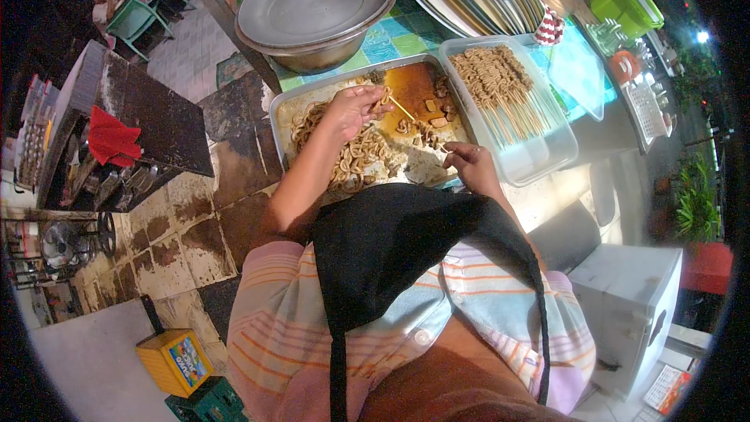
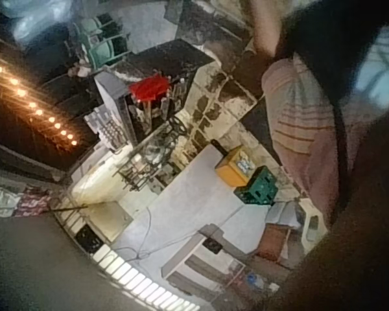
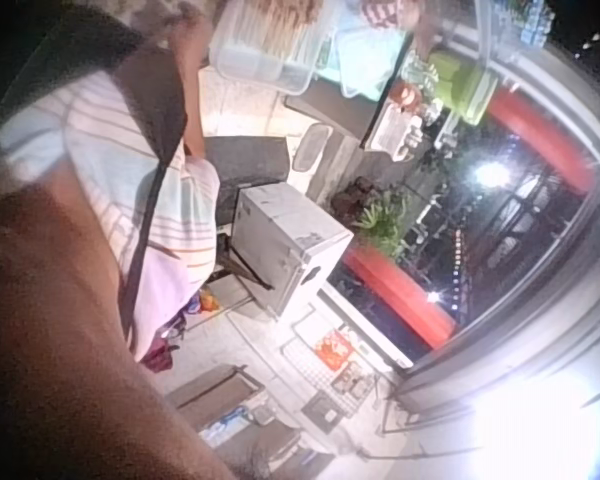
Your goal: The person skewers pieces of cooked food from a tray onto wooden sticks, handling each piece by hand and placing the completed skewers on a separate pile.
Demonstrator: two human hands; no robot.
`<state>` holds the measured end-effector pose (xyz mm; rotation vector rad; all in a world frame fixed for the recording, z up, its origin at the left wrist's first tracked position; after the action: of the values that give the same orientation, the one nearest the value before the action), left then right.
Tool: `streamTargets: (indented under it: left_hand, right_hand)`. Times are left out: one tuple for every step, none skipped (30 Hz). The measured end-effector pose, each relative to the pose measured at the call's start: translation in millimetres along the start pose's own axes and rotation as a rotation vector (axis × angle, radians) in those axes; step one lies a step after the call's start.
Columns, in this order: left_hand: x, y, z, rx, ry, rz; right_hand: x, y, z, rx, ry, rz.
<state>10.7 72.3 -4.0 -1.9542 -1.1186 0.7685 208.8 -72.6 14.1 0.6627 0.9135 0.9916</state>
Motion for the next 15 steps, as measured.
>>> streamTargets:
  left_hand:
    - [0, 0, 0, -0.028, -0.003, 0.006]
    - [0, 1, 0, -0.057, -0.005, 0.011]
    - [0, 1, -1, -0.056, -0.005, 0.011]
    - [-1, 1, -2, -0.038, -0.010, 0.003]
    - [-1, 2, -3, -0.021, -0.015, -0.005]
    - [0, 4, -2, -0.021, -0.016, -0.004]
    - [1, 6, -1, -0.021, -0.020, -0.023]
    - [2, 7, -1, -0.022, -0.024, -0.042]
    - [2, 8, 0, -0.022, -0.023, -0.042]
    - [2, 7, -1, -0.018, -0.014, -0.046]
    - [1, 7, -2, -0.013, -0.005, -0.051]
    - [1, 8, -2, -0.014, -0.006, -0.051]
    - [1, 9, -3, -0.024, 0.007, -0.042]
    - [1, 9, -4, -0.034, 0.020, -0.033]
    - [1, 9, -5, -0.034, 0.019, -0.033]
  right_hand:
    - [1, -2, -1, 0.001, 0.000, 0.000]
    - [3, -5, -2, 0.031, 0.002, -0.022]
    - [3, -7, -2, 0.061, 0.004, -0.044]
    - [3, -7, -3, 0.062, 0.006, -0.044]
    - [3, -7, -3, 0.075, 0.008, -0.057]
    - [3, -8, -4, 0.088, 0.010, -0.069]
    - [4, -10, -6, 0.088, 0.010, -0.069]
    - [5, -13, -7, 0.101, -0.003, -0.062]
    - [5, -14, -8, 0.114, -0.015, -0.055]
    - [5, -14, -8, 0.113, -0.015, -0.055]
    - [4, -13, -7, 0.092, -0.018, -0.065]
    - [4, -12, -7, 0.072, -0.022, -0.075]
    - [4, -12, -7, 0.072, -0.021, -0.075]
    - [5, -13, -8, 0.078, -0.016, -0.078]
    - [5, -14, -8, 0.083, -0.011, -0.081]
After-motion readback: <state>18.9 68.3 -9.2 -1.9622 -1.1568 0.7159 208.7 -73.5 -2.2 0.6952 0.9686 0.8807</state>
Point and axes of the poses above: each hand's wrist, its own x-axis towards the middle knuckle, its own z-axis out of the back of the hand, y = z × x, the point moved 3 cm from there along x, towards the middle knuckle, and after that the axes turned 14 degrees about -z, right-handed, at the moved point
